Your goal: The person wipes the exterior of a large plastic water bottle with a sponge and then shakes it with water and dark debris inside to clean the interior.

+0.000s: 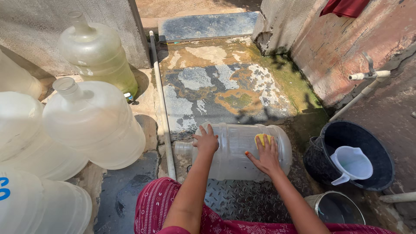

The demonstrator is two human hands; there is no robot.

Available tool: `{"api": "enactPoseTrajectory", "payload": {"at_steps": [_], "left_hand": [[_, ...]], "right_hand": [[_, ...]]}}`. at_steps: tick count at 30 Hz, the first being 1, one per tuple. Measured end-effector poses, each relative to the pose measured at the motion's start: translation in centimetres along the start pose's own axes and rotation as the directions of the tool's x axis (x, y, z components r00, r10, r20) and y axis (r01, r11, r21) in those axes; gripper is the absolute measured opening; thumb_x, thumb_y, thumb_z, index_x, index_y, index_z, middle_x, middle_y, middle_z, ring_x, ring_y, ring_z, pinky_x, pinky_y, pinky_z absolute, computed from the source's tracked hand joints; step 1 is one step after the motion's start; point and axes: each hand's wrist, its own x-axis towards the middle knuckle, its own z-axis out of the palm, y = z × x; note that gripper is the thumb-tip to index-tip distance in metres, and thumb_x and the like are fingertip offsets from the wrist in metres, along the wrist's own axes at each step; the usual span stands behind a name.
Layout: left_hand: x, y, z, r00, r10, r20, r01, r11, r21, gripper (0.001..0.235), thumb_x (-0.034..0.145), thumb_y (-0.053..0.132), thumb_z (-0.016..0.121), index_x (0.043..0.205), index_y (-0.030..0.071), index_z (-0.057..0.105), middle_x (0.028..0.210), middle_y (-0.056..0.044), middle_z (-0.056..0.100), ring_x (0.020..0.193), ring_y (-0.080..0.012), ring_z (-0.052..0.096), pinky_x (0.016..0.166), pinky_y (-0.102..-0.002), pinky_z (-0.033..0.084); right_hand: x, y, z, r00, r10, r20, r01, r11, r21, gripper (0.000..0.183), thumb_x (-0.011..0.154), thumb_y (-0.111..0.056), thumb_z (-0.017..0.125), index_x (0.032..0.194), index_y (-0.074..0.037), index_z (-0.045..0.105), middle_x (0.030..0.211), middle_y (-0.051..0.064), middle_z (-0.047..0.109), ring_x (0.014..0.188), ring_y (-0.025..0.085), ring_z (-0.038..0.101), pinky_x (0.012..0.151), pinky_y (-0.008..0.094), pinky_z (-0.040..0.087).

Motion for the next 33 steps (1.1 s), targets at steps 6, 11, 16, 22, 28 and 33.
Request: {"api": "enactPoseTrajectory", "payload": {"at_steps": [6, 11, 16, 22, 28, 33], "left_hand": [[-2.9, 2.0, -11.5, 0.873, 0.097, 0.479, -0.313, 0.863, 0.396, 0.092, 0.081, 0.072, 0.066, 0.157, 0.024, 0.047, 0.167, -0.005, 0.042, 0.143, -0.0343, 0.049, 0.104, -0.071, 0.044], [-5.8, 7.3, -12.9, 0.826, 0.305, 0.475, -0.439, 0.875, 0.203, 0.115, 0.083, 0.069, 0.071, 0.165, 0.014, 0.013, 0.172, -0.009, 0.012, 0.148, -0.0359, 0.037, 0.105, -0.073, 0.044], [-4.0, 8.7, -13.1, 0.809, 0.315, 0.497, -0.450, 0.875, 0.178, 0.110, 0.083, 0.071, 0.066, 0.164, 0.018, 0.017, 0.173, -0.007, 0.012, 0.156, -0.0352, 0.023, 0.108, -0.074, 0.040], [-0.3, 6.8, -14.1, 0.816, 0.167, 0.554, -0.240, 0.969, 0.063, 0.117, 0.077, 0.071, 0.071, 0.166, 0.029, 0.009, 0.172, -0.009, 0.016, 0.152, -0.0465, 0.024, 0.109, -0.078, 0.038], [1.2, 5.8, -13.0, 0.820, 0.194, 0.539, -0.246, 0.969, 0.024, 0.127, 0.069, 0.068, 0.081, 0.164, 0.040, 0.002, 0.171, -0.015, 0.016, 0.151, -0.0607, 0.015, 0.110, -0.075, 0.040], [1.5, 5.4, -12.6, 0.828, 0.274, 0.489, -0.348, 0.935, 0.065, 0.129, 0.067, 0.071, 0.080, 0.167, 0.038, 0.007, 0.164, -0.021, 0.035, 0.142, -0.0607, 0.037, 0.118, -0.068, 0.030]], "right_hand": [[5.7, -11.5, 0.4, 0.967, -0.236, -0.098, 0.250, 0.955, 0.162, 0.086, 0.097, -0.070, 0.045, 0.158, -0.011, 0.035, 0.159, 0.018, 0.040, 0.153, 0.040, 0.026, 0.125, 0.054, 0.015], [9.9, -14.7, 1.6, 0.982, -0.113, -0.152, 0.130, 0.986, 0.105, 0.077, 0.091, -0.061, 0.055, 0.151, -0.015, 0.043, 0.152, 0.015, 0.046, 0.146, 0.036, 0.034, 0.121, 0.052, 0.023], [12.2, -13.7, 3.7, 0.942, -0.214, -0.259, 0.251, 0.961, 0.120, 0.069, 0.087, -0.053, 0.063, 0.144, -0.016, 0.050, 0.144, 0.013, 0.051, 0.140, 0.034, 0.042, 0.116, 0.051, 0.030], [14.0, -13.3, 4.1, 0.926, -0.273, -0.262, 0.319, 0.935, 0.154, 0.060, 0.086, -0.044, 0.071, 0.138, -0.018, 0.057, 0.137, 0.010, 0.056, 0.134, 0.032, 0.049, 0.111, 0.049, 0.038], [15.7, -14.7, 1.0, 0.987, -0.131, -0.088, 0.153, 0.926, 0.345, 0.049, 0.084, -0.038, 0.072, 0.129, -0.019, 0.065, 0.133, 0.008, 0.062, 0.126, 0.031, 0.056, 0.107, 0.046, 0.043], [15.8, -15.9, -0.8, 0.997, -0.036, -0.072, 0.064, 0.903, 0.424, 0.039, 0.086, -0.036, 0.071, 0.118, -0.014, 0.072, 0.127, 0.008, 0.069, 0.121, 0.030, 0.062, 0.103, 0.044, 0.047]]}}
